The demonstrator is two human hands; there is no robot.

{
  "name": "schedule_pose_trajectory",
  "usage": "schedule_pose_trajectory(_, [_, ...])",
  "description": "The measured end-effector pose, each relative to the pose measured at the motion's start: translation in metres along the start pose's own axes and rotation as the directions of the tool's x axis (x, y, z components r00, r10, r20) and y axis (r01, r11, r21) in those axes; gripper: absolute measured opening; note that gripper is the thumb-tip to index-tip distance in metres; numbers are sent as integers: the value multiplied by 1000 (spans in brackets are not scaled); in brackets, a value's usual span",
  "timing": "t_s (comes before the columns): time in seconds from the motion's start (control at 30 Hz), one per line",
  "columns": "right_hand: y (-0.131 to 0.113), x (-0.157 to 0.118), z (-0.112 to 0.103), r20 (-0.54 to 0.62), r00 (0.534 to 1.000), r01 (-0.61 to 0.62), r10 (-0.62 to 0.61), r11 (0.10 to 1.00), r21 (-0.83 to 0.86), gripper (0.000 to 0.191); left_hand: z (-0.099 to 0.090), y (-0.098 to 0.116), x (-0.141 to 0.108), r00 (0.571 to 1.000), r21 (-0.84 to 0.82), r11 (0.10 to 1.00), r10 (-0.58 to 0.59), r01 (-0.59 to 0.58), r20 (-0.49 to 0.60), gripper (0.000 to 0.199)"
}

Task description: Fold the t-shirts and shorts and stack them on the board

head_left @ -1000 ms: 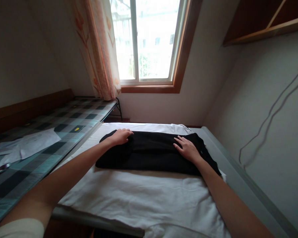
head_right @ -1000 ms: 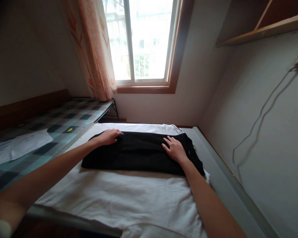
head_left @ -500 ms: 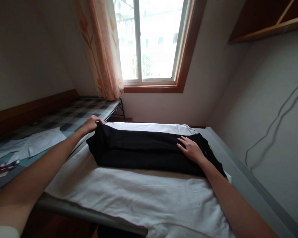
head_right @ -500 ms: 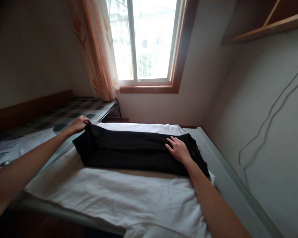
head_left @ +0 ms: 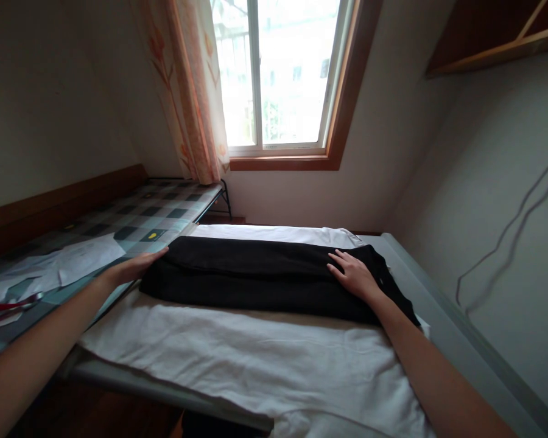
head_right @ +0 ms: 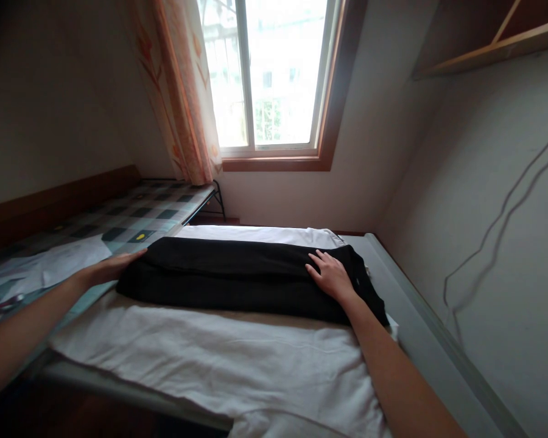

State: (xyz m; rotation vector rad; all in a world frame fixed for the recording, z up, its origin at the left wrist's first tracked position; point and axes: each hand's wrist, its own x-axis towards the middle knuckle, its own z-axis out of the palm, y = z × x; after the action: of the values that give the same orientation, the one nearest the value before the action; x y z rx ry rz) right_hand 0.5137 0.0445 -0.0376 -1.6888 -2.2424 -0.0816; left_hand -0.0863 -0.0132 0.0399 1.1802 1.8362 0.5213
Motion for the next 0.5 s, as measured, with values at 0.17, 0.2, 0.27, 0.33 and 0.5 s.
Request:
schedule_pose_trajectory(0.17, [1,0,1,-1,1000,-1,1,1000,-6,51,-6,-10,2,997,117,993,14,-6,-70,61])
schedule_pose_trajectory(0.2, [1,0,2,-4,1000,1,-1,1000,-6,51,-7,-12,2,998,160,987,9,2,-69,59])
schedule_pose_trajectory(0.27, [1,0,2,-9,1000,4,-4,1000,-6,51,-10,-15,2,996,231,972,-31,50,-85,52])
schedule_pose_trajectory(0.33, [2,0,3,-7,1000,6,-6,1000,-5,51,-14,-19,2,987,273,955,-83,119,-140,48])
schedule_pose_trajectory(0.5, [2,0,3,-17,1000,7,-7,1000,4,50,-24,-29,7,984,289,951,-65,113,-168,44])
